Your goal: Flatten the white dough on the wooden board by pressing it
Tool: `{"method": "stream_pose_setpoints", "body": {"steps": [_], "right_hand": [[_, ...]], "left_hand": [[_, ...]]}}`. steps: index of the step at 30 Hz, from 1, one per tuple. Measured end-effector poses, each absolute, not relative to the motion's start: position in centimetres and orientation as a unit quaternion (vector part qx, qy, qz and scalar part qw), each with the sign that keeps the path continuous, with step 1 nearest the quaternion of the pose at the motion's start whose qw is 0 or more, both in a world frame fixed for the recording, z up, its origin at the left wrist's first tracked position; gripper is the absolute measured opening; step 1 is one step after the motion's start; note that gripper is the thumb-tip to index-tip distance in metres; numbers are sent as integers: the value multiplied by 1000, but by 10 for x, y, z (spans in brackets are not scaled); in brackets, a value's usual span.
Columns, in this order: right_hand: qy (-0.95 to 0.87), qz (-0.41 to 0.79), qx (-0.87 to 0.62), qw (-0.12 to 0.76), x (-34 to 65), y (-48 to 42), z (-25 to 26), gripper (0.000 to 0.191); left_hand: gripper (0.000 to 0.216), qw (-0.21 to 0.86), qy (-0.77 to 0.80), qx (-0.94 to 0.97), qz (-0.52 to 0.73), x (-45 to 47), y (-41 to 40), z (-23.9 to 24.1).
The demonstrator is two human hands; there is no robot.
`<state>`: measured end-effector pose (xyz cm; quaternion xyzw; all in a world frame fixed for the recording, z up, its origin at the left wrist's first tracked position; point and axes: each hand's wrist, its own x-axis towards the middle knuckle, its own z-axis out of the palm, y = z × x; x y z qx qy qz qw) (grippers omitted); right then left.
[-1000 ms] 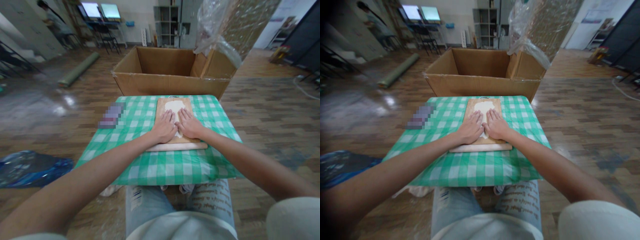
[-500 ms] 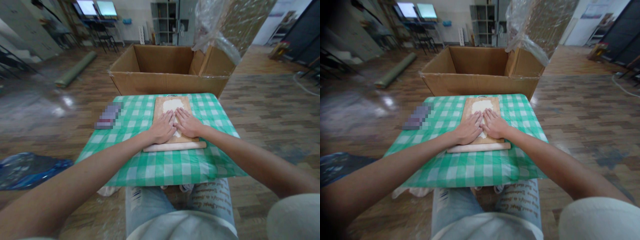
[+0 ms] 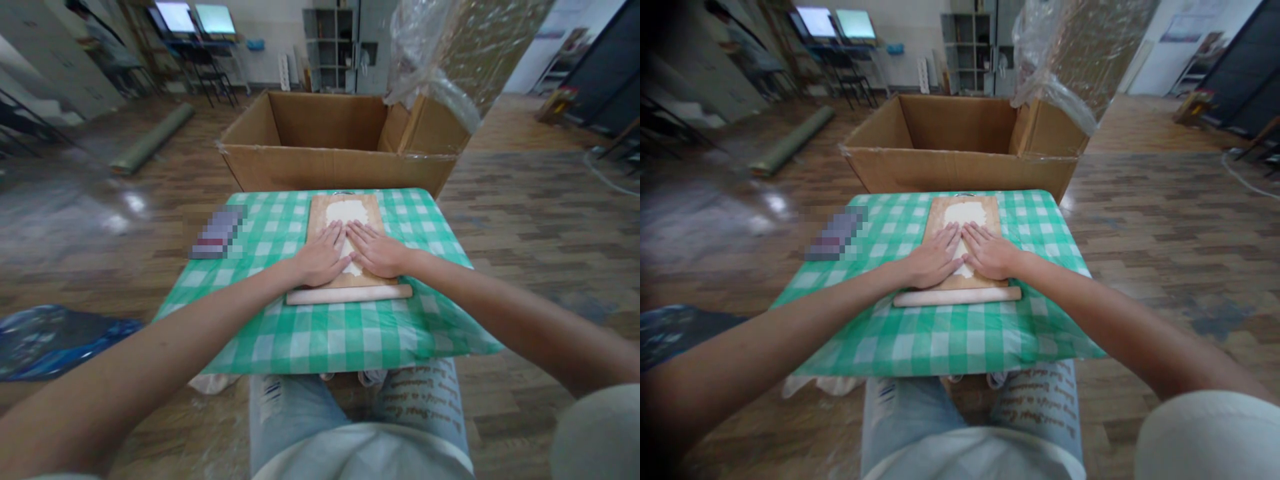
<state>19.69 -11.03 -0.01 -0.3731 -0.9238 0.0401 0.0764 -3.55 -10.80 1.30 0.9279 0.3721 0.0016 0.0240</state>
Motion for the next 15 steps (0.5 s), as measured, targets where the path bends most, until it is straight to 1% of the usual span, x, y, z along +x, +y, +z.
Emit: {"method": "stream_pose_setpoints", "body": {"steps": [4, 9, 12, 15], "right_hand": [[-934, 80, -343, 66, 199, -113, 8, 79], [-942, 169, -286, 52, 207, -138, 26, 68], [-940, 196, -277, 46, 208, -160, 34, 70], [-941, 189, -278, 33, 207, -177, 39, 73]], "left_hand": [[82, 18, 337, 941, -30, -49, -106, 18], [70, 40, 302, 951, -43, -59, -134, 34], [68, 67, 296, 952, -47, -62, -157, 46], [68, 84, 297, 950, -55, -63, -174, 54]]}}
